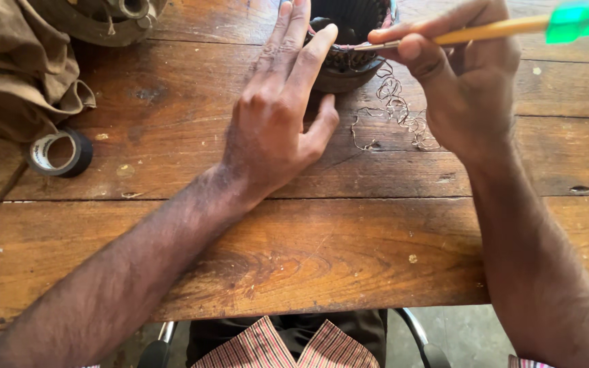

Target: The person removes old copper winding wire from an electric motor stator on a wooden workbench. They pull and untangle wire from the stator slots by hand, gather the loose wire, and use a screwdriver to pry wire out of the slots.

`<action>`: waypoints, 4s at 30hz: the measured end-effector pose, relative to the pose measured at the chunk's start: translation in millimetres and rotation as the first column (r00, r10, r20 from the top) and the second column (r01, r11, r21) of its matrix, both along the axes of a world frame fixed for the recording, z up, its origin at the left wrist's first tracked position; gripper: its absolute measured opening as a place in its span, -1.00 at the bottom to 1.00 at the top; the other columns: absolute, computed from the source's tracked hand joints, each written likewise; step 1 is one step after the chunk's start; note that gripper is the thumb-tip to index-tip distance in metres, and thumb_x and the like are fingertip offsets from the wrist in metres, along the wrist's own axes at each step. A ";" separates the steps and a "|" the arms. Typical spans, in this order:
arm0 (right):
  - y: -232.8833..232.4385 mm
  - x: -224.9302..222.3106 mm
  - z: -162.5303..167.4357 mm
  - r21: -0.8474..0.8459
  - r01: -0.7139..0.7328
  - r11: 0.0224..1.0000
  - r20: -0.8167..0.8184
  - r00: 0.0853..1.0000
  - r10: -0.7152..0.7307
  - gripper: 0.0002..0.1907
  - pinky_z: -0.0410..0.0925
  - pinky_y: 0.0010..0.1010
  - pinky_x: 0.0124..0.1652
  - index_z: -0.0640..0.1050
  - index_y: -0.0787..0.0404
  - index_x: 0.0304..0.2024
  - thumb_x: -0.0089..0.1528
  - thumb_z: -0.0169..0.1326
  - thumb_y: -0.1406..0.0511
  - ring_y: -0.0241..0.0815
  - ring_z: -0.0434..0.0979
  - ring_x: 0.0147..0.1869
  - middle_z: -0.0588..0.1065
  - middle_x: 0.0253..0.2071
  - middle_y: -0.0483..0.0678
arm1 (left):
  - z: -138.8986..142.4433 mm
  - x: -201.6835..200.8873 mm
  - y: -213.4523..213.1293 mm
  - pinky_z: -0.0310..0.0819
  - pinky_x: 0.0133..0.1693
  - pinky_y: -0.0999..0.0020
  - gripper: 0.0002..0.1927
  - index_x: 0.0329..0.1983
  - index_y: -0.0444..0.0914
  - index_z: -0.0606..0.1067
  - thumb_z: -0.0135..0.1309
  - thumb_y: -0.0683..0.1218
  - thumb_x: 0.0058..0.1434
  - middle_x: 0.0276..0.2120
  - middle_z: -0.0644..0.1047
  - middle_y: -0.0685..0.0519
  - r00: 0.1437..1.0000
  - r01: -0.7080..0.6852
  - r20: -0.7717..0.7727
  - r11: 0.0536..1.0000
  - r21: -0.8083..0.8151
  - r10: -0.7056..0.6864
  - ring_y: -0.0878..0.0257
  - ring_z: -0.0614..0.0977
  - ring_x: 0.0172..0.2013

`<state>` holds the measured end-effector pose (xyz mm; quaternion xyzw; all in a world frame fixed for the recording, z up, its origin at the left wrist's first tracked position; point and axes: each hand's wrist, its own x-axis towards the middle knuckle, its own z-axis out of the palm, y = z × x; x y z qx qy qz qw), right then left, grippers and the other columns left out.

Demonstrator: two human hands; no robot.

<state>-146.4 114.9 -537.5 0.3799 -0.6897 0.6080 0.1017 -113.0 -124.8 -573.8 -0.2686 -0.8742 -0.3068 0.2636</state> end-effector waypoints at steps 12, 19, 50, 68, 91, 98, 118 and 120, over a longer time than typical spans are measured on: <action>-5.2 3.3 -3.4 -0.042 0.012 0.999 0.046 0.999 -0.010 -0.74 0.54 -0.33 0.19 0.27 0.31 0.05 0.60 0.06 0.28 -0.09 0.65 0.21 0.54 0.00 0.12 | 1.9 -0.2 -10.0 0.19 0.56 0.00 -0.33 0.50 -0.31 0.24 0.17 -0.22 0.34 0.53 0.10 -0.33 0.999 0.037 0.019 0.999 -0.016 -0.036 -0.21 0.13 0.56; -6.1 6.2 3.0 0.077 0.076 0.994 -0.046 0.996 -0.073 -0.80 0.54 -0.39 0.22 0.29 0.34 0.07 0.64 -0.04 0.30 -0.16 0.63 0.18 0.56 0.02 0.13 | 3.5 1.7 -8.6 0.16 0.54 -0.04 -0.33 0.50 -0.32 0.23 0.17 -0.20 0.37 0.51 0.10 -0.35 1.000 0.023 0.013 0.999 -0.042 -0.022 -0.23 0.12 0.54; 0.7 -12.2 20.5 0.012 0.545 0.839 0.351 0.783 -0.514 -0.60 0.38 -0.44 -0.62 0.20 0.35 0.28 0.43 -0.07 0.41 -0.24 0.44 -0.54 0.47 -0.40 0.00 | 10.4 -6.6 -9.7 0.21 0.40 -0.05 -0.51 0.33 -0.11 0.48 0.28 -0.17 0.34 0.44 0.26 -0.12 0.982 -0.020 -0.187 0.991 -0.136 -0.006 -0.03 0.26 0.45; -0.2 -2.0 48.0 0.702 0.582 0.410 -0.015 0.589 -0.808 -0.43 0.25 -0.43 -0.74 0.21 0.22 0.33 0.32 0.10 0.35 -0.28 0.38 -0.63 0.52 -0.43 0.02 | 48.5 -6.7 8.5 0.32 0.24 -0.13 -0.75 0.03 -0.15 0.55 0.15 0.10 0.50 0.27 0.40 -0.15 0.962 -0.055 -0.272 0.983 -0.175 0.005 -0.03 0.37 0.32; -1.5 8.4 60.0 0.697 0.630 0.341 -0.154 0.597 -0.787 -0.44 0.44 -0.04 -0.27 0.30 0.17 0.30 0.27 0.11 0.24 0.09 0.62 -0.41 0.58 -0.50 0.06 | 72.8 5.5 26.8 0.62 -0.04 0.09 -0.83 -0.14 -0.26 0.58 0.22 -0.09 0.28 -0.10 0.66 -0.10 0.942 -0.153 -0.310 0.987 -0.053 0.129 -0.07 0.65 0.07; -3.2 9.2 62.1 0.722 0.598 0.349 -0.115 0.601 -0.791 -0.45 0.44 -0.15 -0.37 0.29 0.20 0.31 0.29 0.09 0.25 -0.06 0.58 -0.50 0.53 -0.57 -0.05 | 80.2 -0.6 35.8 0.68 -0.18 0.16 -0.78 -0.27 -0.28 0.56 0.25 -0.02 0.22 -0.19 0.67 -0.19 0.924 -0.224 -0.358 0.951 -0.215 0.137 -0.09 0.72 -0.07; 6.3 21.0 69.5 0.653 0.658 0.375 -0.212 0.634 -0.744 -0.48 0.37 -0.19 -0.41 0.37 0.22 0.25 0.26 0.15 0.27 -0.20 0.48 -0.55 0.47 -0.62 -0.11 | 85.9 12.3 58.9 0.67 -0.12 0.09 -0.90 -0.25 -0.26 0.54 0.22 -0.15 0.34 -0.26 0.66 -0.22 0.918 -0.302 -0.338 0.916 -0.263 0.206 -0.08 0.72 -0.10; 8.6 20.5 68.5 0.649 0.612 0.452 -0.039 0.620 -0.784 -0.48 0.32 -0.33 -0.56 0.35 0.22 0.28 0.27 0.12 0.30 -0.27 0.44 -0.59 0.46 -0.58 -0.15 | 83.7 13.8 50.5 0.62 0.03 0.02 -0.88 -0.26 -0.24 0.53 0.25 -0.15 0.25 -0.26 0.66 -0.15 0.955 -0.192 -0.249 0.977 -0.096 0.163 -0.06 0.70 -0.04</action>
